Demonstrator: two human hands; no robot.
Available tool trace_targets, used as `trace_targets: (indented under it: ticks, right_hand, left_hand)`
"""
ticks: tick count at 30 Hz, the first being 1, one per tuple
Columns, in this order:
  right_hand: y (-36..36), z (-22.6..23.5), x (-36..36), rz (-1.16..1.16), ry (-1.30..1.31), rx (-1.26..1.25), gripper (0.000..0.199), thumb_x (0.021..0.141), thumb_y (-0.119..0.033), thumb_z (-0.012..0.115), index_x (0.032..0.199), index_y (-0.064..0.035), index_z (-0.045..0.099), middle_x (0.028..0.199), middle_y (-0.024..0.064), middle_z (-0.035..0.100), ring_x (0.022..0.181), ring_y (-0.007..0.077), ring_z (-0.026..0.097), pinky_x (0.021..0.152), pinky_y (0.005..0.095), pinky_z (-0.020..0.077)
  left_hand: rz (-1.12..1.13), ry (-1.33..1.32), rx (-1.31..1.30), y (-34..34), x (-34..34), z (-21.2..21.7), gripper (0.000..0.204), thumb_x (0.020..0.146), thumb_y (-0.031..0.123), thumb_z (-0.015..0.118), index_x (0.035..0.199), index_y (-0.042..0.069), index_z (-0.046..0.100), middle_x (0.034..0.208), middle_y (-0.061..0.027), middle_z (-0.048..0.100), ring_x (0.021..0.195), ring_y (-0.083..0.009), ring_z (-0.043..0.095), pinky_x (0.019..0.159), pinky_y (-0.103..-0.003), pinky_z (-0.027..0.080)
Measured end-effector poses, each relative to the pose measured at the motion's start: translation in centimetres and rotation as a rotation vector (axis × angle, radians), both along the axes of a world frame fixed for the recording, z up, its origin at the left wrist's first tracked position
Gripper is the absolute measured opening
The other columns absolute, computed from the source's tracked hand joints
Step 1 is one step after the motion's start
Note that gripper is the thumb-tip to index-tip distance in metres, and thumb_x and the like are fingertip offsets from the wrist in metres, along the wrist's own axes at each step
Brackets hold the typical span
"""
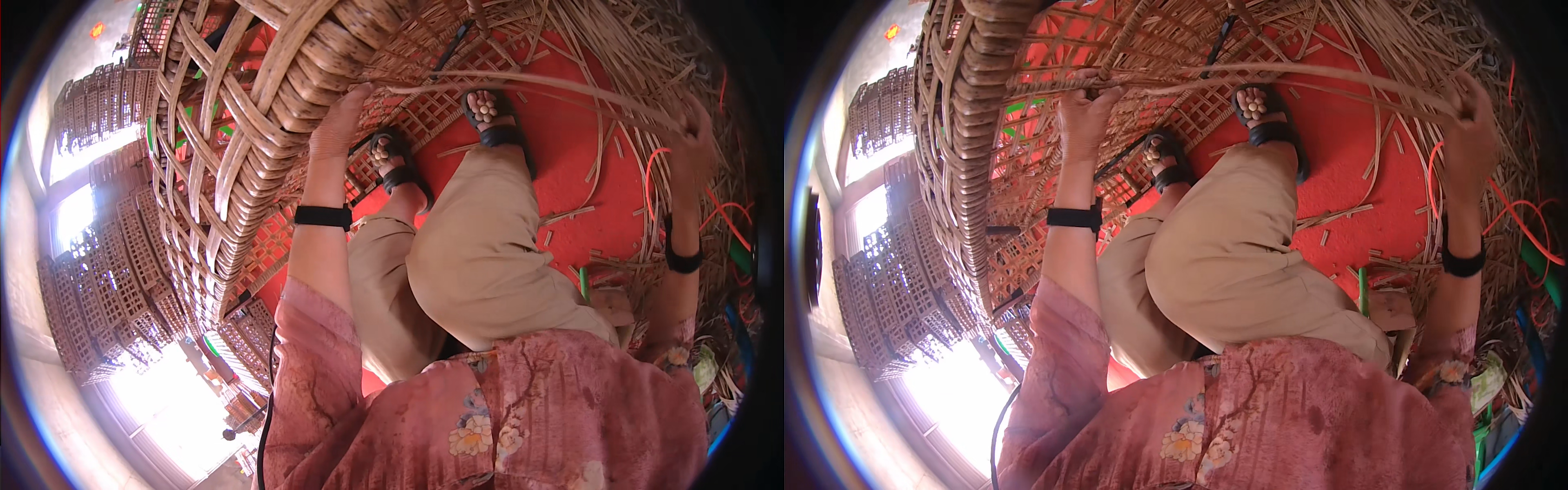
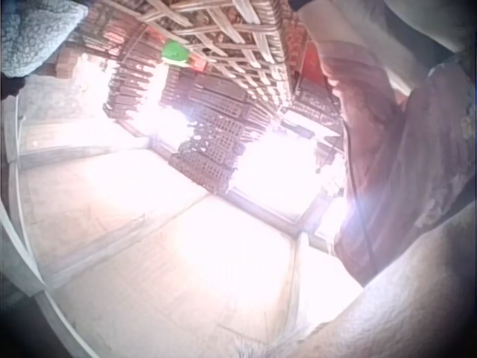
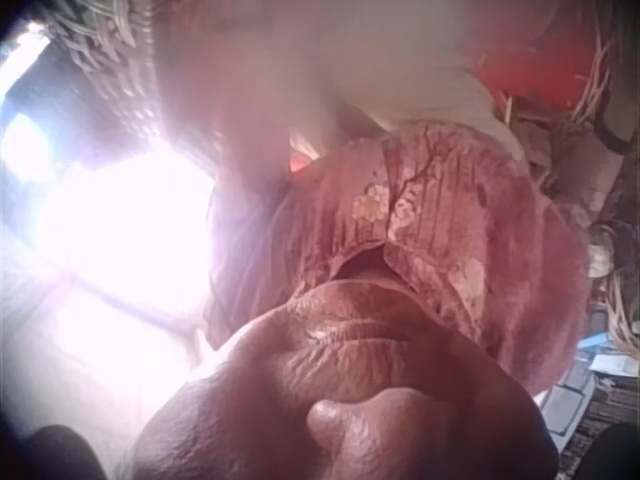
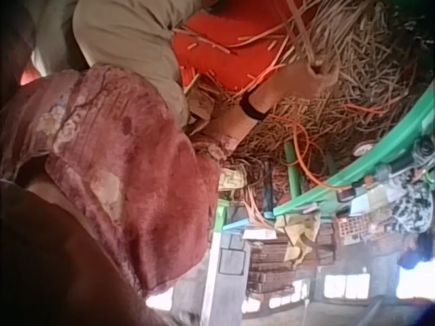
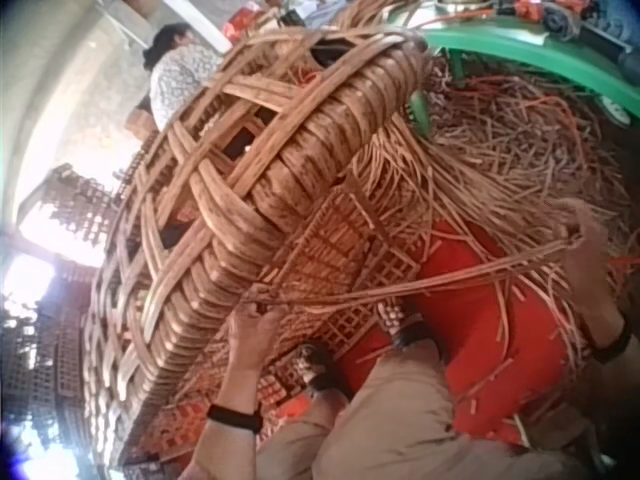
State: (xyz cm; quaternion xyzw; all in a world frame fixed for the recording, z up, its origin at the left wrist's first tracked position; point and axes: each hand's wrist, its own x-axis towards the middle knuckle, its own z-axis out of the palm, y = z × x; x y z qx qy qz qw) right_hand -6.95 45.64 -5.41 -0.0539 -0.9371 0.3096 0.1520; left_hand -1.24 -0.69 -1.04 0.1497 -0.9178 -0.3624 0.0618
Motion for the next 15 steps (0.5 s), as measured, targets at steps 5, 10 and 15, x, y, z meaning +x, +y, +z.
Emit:
trace_targets:
  ticks: [5, 10, 15]
  right_hand:
    - [9.7, -9.1, 3.0, -0.223, -0.263, 0.13, 0.044, 0.084, -0.043, 0.062, 0.115, -0.0109, 0.061, 0.081, 0.0069, 0.066, 0.067, 0.0183, 0.062, 0.058, 0.0315, 0.0466]
    - [7.8, -11.4, 5.3, -0.108, -0.636, -0.092, 0.051, 0.083, -0.044, 0.063, 0.118, -0.007, 0.059, 0.097, 0.0105, 0.067, 0.085, 0.026, 0.064, 0.069, 0.038, 0.052]
    - [11.0, -21.5, 5.9, 0.09, -0.619, 0.183, 0.068, 0.077, -0.039, 0.069, 0.131, -0.0058, 0.046, 0.132, 0.0178, 0.045, 0.119, 0.0316, 0.048, 0.096, 0.0412, 0.0417]
  left_hand:
    - [0.127, -0.041, -0.099, -0.6, -0.8, -1.2, 0.027, 0.069, 0.007, 0.074, 0.091, 0.001, 0.059, 0.081, -0.0041, 0.066, 0.075, -0.009, 0.06, 0.071, -0.024, 0.048]
    - [0.097, 0.015, -0.102, -0.1, -0.3, -0.9, 0.025, 0.067, 0.01, 0.076, 0.083, 0.002, 0.06, 0.077, -0.0036, 0.065, 0.071, -0.0086, 0.058, 0.068, -0.023, 0.047]
    - [0.148, 0.05, -0.182, 0.5, -1.7, -1.1, 0.026, 0.064, 0.016, 0.079, 0.077, 0.002, 0.061, 0.066, -0.0016, 0.062, 0.062, -0.0083, 0.055, 0.062, -0.024, 0.045]
